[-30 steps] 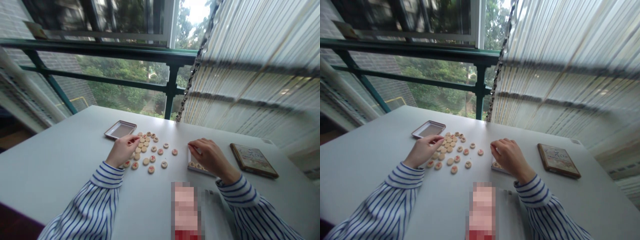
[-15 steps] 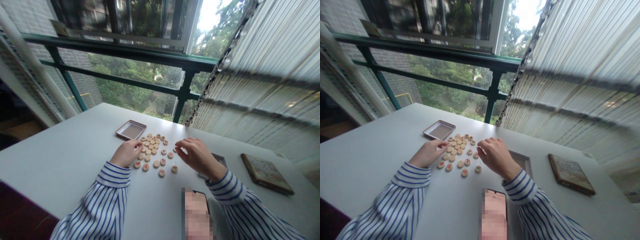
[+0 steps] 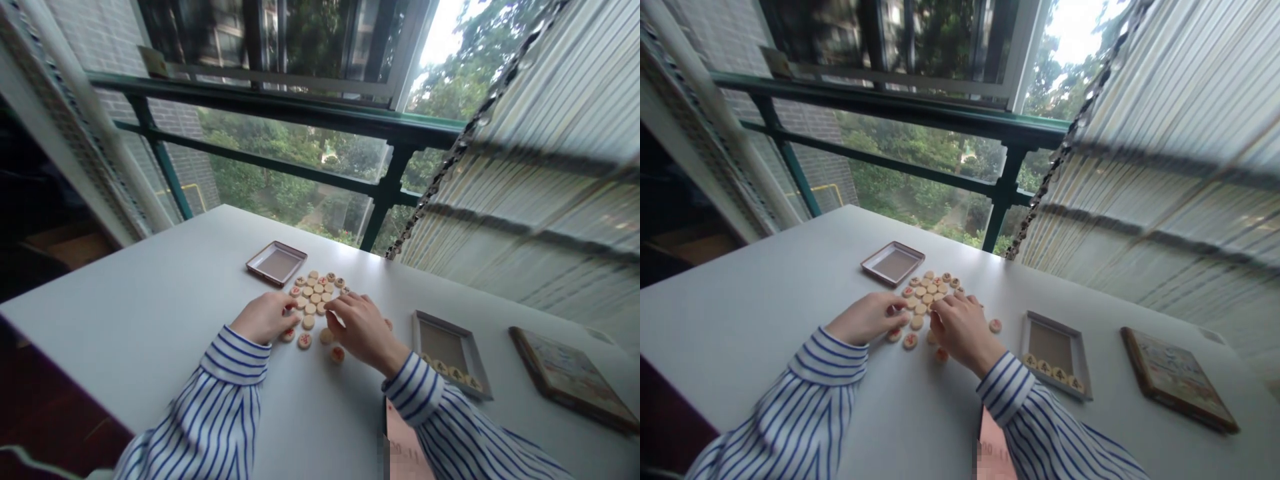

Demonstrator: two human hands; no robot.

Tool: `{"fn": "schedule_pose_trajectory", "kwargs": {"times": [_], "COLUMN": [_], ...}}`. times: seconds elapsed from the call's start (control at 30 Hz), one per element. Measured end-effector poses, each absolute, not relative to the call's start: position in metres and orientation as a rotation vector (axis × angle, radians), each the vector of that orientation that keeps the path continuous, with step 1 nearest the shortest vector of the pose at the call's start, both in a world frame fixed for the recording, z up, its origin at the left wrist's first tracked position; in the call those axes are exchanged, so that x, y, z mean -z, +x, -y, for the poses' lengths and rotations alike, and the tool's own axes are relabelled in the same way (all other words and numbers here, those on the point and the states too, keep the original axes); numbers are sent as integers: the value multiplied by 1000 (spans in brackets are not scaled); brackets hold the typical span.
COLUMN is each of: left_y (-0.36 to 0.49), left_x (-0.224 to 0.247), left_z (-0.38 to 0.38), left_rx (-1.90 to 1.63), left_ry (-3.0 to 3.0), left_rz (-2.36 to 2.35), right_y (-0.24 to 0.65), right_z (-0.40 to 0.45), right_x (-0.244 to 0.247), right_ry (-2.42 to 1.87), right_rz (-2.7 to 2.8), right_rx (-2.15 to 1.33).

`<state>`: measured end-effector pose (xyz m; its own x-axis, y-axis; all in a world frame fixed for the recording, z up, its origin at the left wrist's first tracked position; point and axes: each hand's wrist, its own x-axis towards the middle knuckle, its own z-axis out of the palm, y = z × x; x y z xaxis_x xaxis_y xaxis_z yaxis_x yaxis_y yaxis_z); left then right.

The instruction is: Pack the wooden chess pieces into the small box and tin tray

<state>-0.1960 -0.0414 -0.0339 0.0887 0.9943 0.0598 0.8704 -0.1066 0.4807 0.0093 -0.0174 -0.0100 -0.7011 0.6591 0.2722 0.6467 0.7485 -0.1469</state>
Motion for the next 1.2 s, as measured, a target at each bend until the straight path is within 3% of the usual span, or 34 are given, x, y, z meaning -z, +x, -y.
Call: {"fn": "schedule_pose_trajectory", "kwargs": {"times": [0.7,1.2], "left_y": [-189,-190], "left_x": [29,16], "left_z": [42,40], "left_rx": [-548,-1011], "left_ry": [1981,1419], "left_rz": [-1758,-1439], "right_y": [6,5], "right_z": [18,19], "right_x": [20,18], "right_ry": [-981,-1000], "right_rz": [2601,2541], "right_rx": [-104,-158]}}
